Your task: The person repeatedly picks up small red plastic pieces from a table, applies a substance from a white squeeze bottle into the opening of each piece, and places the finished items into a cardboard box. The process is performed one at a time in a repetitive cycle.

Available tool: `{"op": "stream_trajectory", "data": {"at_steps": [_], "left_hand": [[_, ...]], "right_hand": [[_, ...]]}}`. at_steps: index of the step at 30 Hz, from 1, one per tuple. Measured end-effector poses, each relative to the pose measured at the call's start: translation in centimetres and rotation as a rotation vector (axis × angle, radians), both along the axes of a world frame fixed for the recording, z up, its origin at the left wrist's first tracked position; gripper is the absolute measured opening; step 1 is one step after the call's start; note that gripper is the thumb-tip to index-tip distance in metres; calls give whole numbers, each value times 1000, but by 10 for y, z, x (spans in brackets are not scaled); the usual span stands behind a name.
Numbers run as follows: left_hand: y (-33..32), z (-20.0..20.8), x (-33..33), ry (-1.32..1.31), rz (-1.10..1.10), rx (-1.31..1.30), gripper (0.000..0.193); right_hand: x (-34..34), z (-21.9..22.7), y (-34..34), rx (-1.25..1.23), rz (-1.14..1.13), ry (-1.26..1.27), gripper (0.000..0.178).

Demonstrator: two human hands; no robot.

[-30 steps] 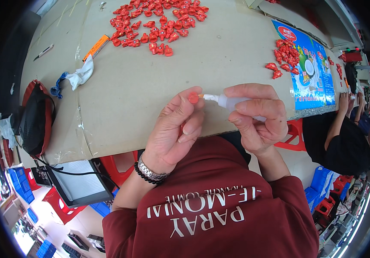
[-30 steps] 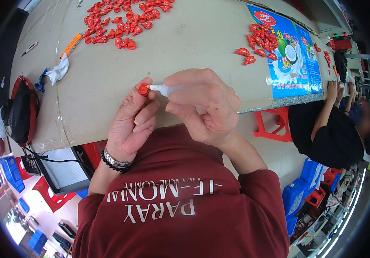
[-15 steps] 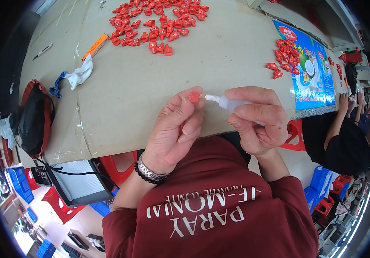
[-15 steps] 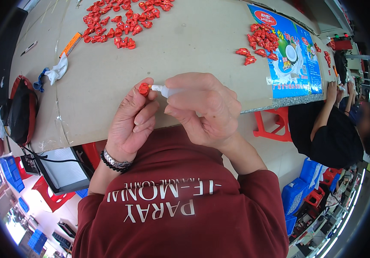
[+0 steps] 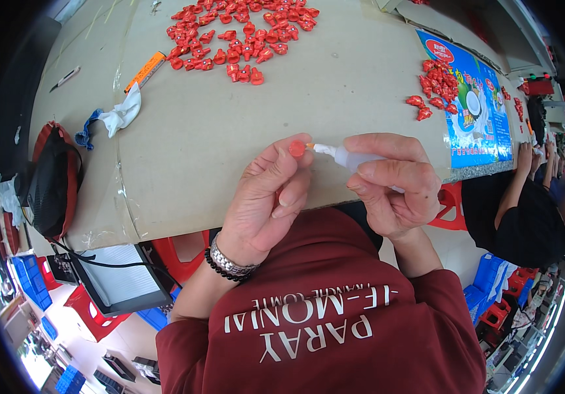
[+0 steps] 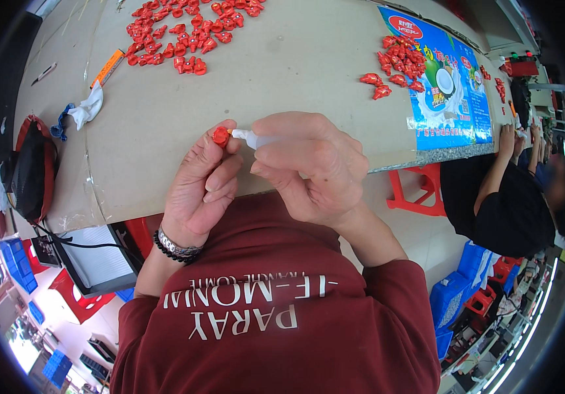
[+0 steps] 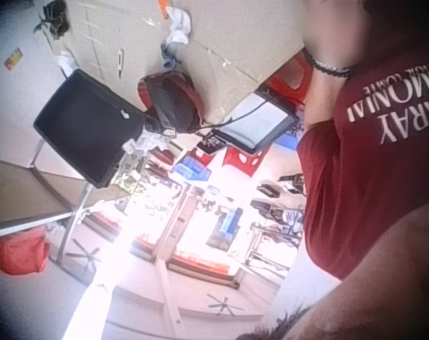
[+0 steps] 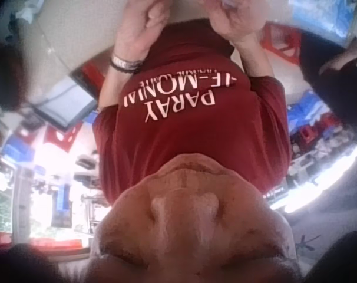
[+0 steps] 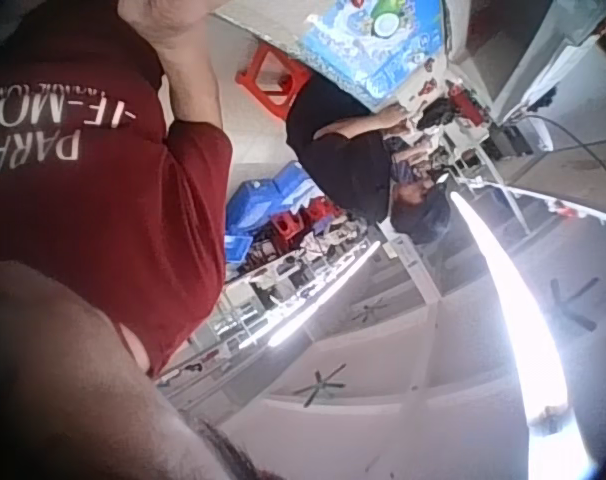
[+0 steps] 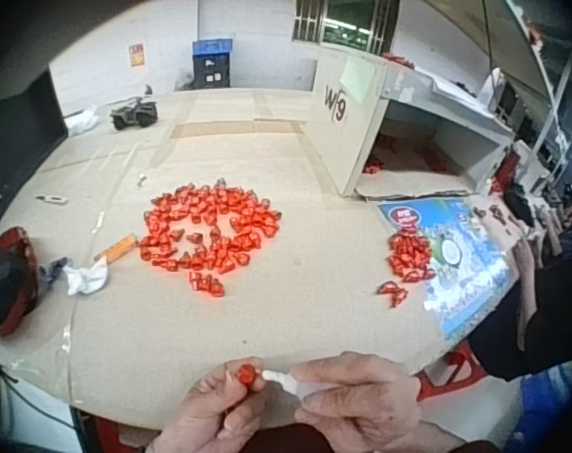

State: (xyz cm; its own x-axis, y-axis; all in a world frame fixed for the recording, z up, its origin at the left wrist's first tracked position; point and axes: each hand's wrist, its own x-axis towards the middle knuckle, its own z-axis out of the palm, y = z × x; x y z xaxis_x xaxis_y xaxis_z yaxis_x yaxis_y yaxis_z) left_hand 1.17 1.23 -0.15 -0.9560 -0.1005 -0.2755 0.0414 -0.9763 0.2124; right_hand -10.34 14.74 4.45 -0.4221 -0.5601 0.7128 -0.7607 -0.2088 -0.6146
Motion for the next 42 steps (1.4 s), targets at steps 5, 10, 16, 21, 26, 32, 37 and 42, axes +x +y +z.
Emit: {"op": "stream_trajectory", "data": {"at_steps": [5, 10, 16, 21, 26, 32, 37, 42], "left_hand": [[0, 0, 0, 6, -5, -4, 30], [0, 1, 0, -7, 2, -16, 30], [0, 1, 0, -17, 1, -39, 30], [1, 3, -1, -18, -2, -66, 32], [1, 4, 0, -31, -10, -88, 33], [1, 5, -1, 12, -32, -76, 29], [0, 3, 0, 21, -33, -82, 28], [0, 4, -2, -19, 29, -135, 24]], "right_hand": [[0, 0, -1, -11, -22, 55, 28], [-2, -1, -1, -33, -8, 104, 30], [0, 5, 1, -53, -21, 94, 32], [1, 3, 1, -26, -11, 91, 31], [2, 3, 0, -19, -2, 69, 30], [1, 2, -1, -31, 8, 90, 29], [0, 1, -1, -39, 7, 95, 30], [0, 6, 5, -66, 10, 33, 27]]}}
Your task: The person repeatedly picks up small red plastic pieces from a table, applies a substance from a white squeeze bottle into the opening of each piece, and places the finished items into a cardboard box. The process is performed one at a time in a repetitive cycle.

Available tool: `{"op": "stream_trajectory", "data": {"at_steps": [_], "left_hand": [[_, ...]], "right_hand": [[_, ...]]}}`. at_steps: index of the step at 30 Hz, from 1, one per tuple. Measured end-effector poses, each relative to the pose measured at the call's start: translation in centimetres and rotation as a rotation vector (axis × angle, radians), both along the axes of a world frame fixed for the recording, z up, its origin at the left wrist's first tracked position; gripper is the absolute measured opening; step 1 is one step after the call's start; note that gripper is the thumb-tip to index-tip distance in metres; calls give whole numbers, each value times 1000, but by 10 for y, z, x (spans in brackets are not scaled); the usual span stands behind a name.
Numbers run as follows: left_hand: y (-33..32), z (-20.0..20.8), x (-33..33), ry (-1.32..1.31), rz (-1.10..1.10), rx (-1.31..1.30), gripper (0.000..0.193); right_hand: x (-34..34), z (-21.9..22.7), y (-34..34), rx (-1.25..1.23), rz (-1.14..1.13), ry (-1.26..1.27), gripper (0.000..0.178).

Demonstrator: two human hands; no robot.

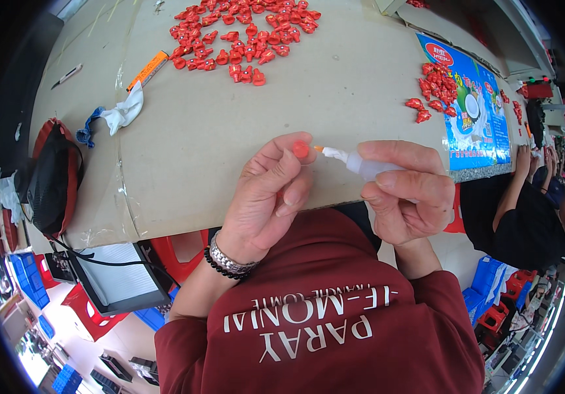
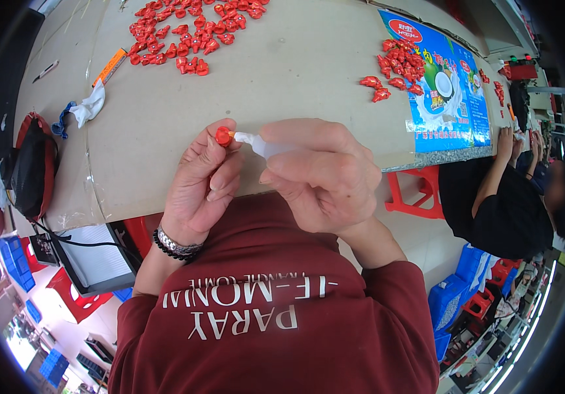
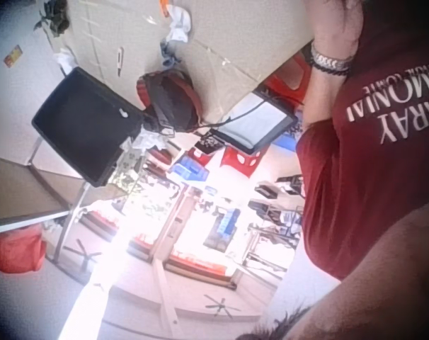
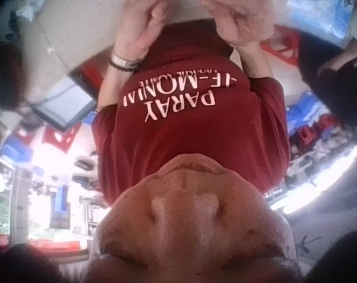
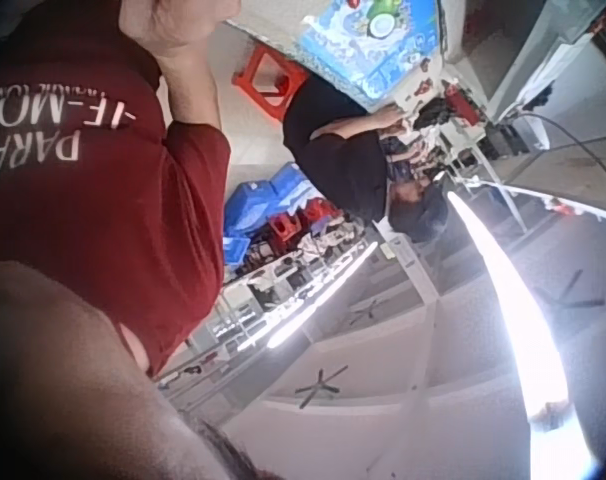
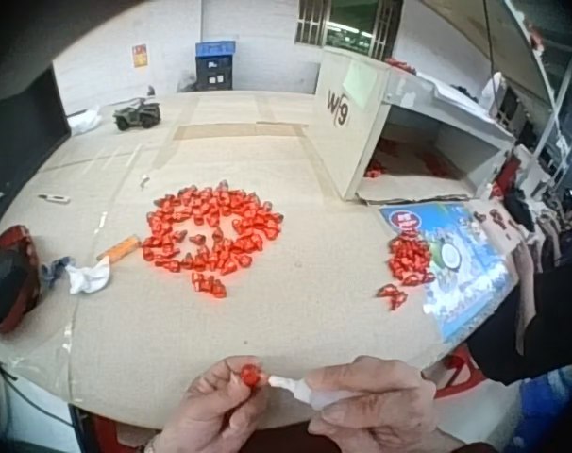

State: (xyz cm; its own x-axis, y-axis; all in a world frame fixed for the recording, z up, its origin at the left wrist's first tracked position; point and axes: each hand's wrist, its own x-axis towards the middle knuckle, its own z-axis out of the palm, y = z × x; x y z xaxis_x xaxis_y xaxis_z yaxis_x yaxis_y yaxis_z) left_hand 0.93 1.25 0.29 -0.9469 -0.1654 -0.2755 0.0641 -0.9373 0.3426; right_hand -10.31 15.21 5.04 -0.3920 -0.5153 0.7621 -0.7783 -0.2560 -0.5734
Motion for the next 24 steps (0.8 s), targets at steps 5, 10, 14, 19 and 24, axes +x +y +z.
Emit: {"op": "stream_trajectory", "data": {"at_steps": [5, 10, 14, 19, 24], "left_hand": [[-1, 2, -1, -19, 114, -197, 20], [-1, 6, -3, -36, 198, -348, 19], [0, 3, -3, -14, 204, -370, 18], [0, 4, -2, -14, 208, -359, 19], [-1, 0, -1, 5, 225, -388, 18]], "right_hand": [[-3, 3, 4, 26, 28, -21, 25], [-3, 3, 4, 56, 35, -26, 26], [-2, -1, 1, 22, 31, -48, 27], [-3, -4, -1, 44, 19, 4, 27], [0, -2, -1, 15, 20, -27, 27]]}}
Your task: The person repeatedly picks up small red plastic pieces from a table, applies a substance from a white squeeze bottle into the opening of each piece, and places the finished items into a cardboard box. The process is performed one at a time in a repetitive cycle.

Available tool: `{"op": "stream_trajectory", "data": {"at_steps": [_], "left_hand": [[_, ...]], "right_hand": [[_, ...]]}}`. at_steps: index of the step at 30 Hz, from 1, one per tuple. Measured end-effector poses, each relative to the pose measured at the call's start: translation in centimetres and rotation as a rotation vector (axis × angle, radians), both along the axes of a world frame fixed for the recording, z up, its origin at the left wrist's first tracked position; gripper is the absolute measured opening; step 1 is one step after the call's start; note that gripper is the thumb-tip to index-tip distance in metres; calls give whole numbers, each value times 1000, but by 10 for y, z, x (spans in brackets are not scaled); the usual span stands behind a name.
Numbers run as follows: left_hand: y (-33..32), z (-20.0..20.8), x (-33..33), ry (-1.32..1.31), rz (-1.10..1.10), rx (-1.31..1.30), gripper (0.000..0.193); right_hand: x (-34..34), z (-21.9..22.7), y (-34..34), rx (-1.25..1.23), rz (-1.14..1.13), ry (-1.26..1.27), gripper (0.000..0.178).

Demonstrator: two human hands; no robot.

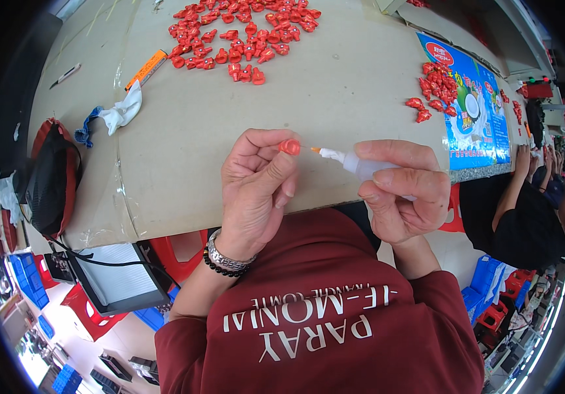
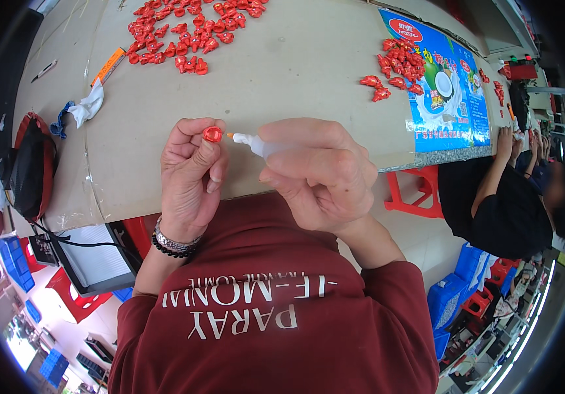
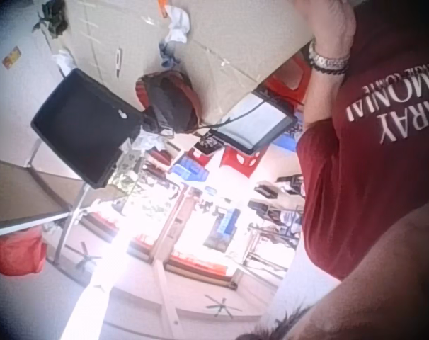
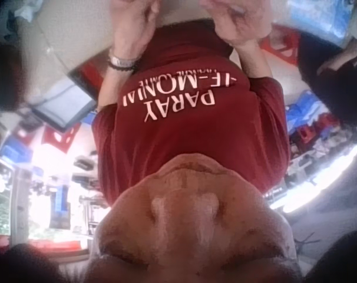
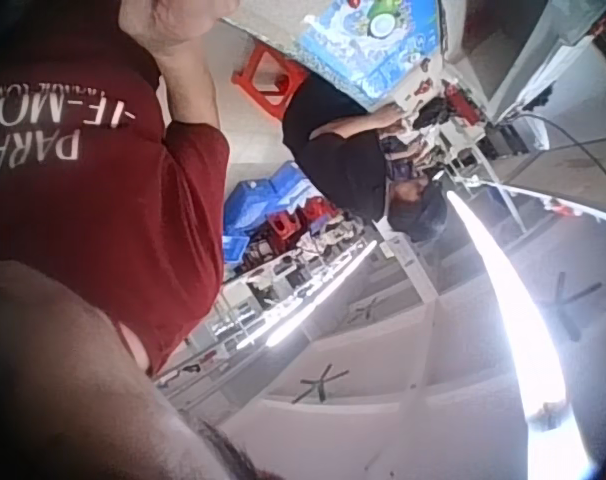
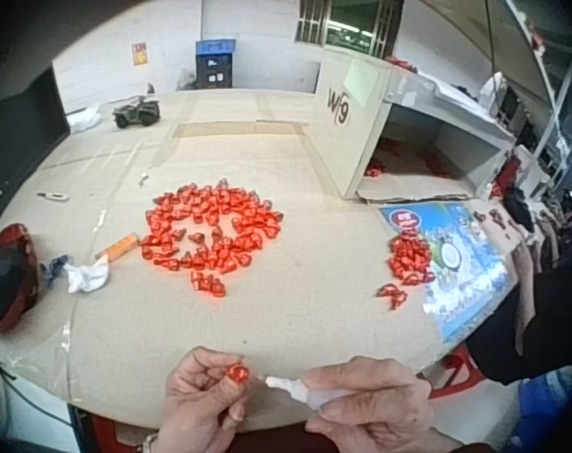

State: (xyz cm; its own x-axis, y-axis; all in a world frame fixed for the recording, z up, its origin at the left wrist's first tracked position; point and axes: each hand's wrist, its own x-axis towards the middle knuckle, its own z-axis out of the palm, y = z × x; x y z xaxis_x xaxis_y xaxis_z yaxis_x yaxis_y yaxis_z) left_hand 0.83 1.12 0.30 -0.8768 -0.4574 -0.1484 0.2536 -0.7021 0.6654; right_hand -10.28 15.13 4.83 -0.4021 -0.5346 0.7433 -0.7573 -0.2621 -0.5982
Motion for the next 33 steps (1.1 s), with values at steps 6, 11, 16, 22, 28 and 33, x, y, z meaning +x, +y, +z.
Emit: {"op": "stream_trajectory", "data": {"at_steps": [6, 11, 16, 22, 28, 33], "left_hand": [[0, 0, 0, 4, 34, -35, 19], [1, 1, -1, 15, 57, -28, 21], [1, 2, 0, 7, 55, -25, 21], [0, 0, 4, 0, 36, 2, 19], [0, 3, -1, -7, -69, 187, 15], [-4, -6, -2, 59, -122, 286, 21]], "right_hand": [[-1, 0, 1, -1, 14, -6, 25], [1, -3, 0, -17, 35, -42, 24], [1, -4, -1, 7, 27, -26, 24], [-1, 1, 3, 20, 18, -47, 27], [-41, 6, 7, -350, 2, -742, 39], [-130, 14, 23, -254, -188, -912, 43]]}}
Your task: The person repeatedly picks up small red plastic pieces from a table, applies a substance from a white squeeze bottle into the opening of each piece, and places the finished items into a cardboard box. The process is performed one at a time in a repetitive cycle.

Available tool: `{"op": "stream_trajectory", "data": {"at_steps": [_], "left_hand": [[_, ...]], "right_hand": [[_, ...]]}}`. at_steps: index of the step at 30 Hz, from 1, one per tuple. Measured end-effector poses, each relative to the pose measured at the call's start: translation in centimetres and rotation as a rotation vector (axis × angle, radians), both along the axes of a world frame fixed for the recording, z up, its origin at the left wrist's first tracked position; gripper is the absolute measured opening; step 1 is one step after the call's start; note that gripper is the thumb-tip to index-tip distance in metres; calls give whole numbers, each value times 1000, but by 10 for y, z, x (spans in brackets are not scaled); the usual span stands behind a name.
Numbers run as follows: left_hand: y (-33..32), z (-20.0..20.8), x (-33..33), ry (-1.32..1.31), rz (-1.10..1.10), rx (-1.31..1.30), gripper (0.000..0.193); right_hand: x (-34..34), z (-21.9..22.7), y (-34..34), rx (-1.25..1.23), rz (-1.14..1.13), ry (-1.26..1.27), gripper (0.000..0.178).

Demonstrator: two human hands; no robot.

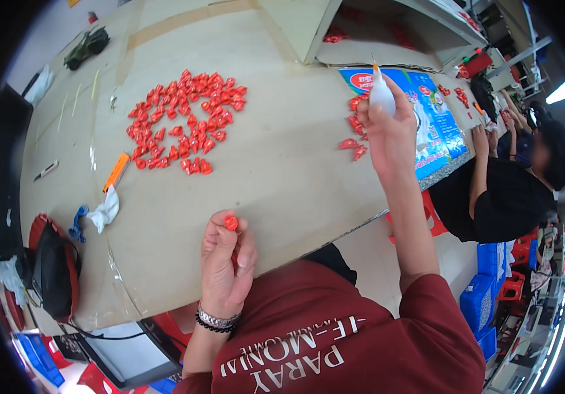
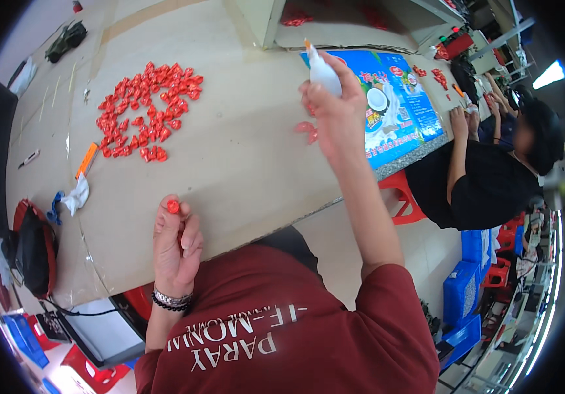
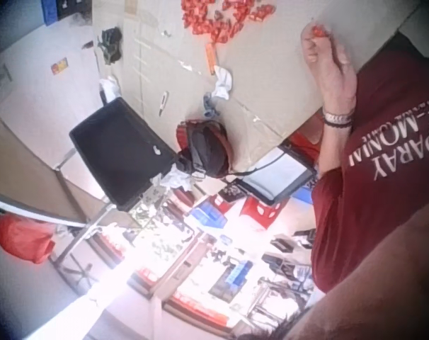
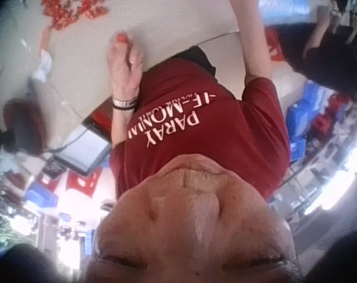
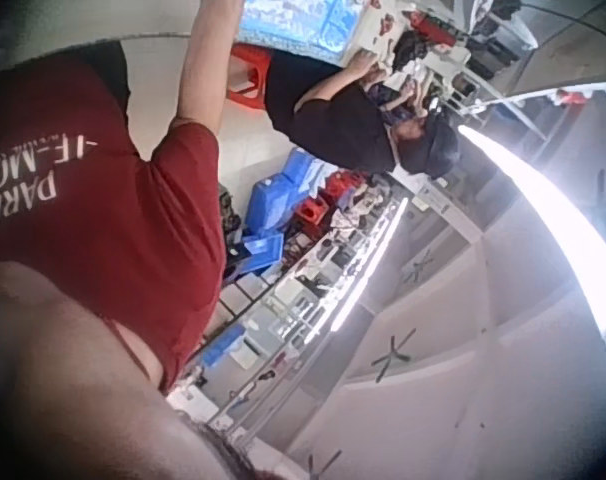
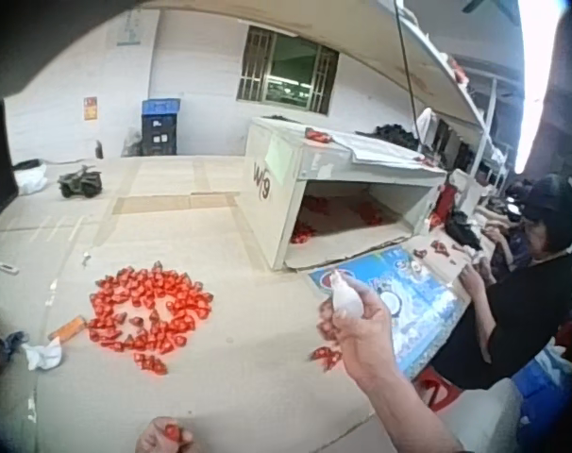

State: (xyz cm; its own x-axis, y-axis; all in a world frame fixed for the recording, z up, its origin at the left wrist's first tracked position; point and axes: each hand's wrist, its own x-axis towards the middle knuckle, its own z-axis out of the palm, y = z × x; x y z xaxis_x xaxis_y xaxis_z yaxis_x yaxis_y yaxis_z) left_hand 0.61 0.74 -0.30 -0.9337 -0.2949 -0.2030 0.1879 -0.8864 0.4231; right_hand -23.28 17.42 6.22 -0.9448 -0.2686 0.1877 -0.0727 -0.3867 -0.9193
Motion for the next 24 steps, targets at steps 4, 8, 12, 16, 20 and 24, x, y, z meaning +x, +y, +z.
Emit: {"op": "stream_trajectory", "data": {"at_steps": [4, 8, 12, 16, 20, 24], "left_hand": [[0, -1, 0, -1, -8, -30, 24], [-1, -3, -3, 20, -43, -69, 25], [-1, -5, -3, 39, -62, -91, 24], [-2, -4, 1, 44, -56, -106, 21], [-1, -4, 0, 34, -53, -93, 19], [-2, -3, -2, 46, -63, -85, 18]], "right_hand": [[-93, -9, -3, 159, -118, 53, 52], [-193, -32, -5, 409, -131, 104, 46], [-257, -47, -26, 979, -253, 448, 24], [-261, -49, -47, 1207, -312, 694, 21], [-262, -53, -46, 1309, -307, 719, 23], [-254, -51, -33, 1228, -267, 618, 20]]}}
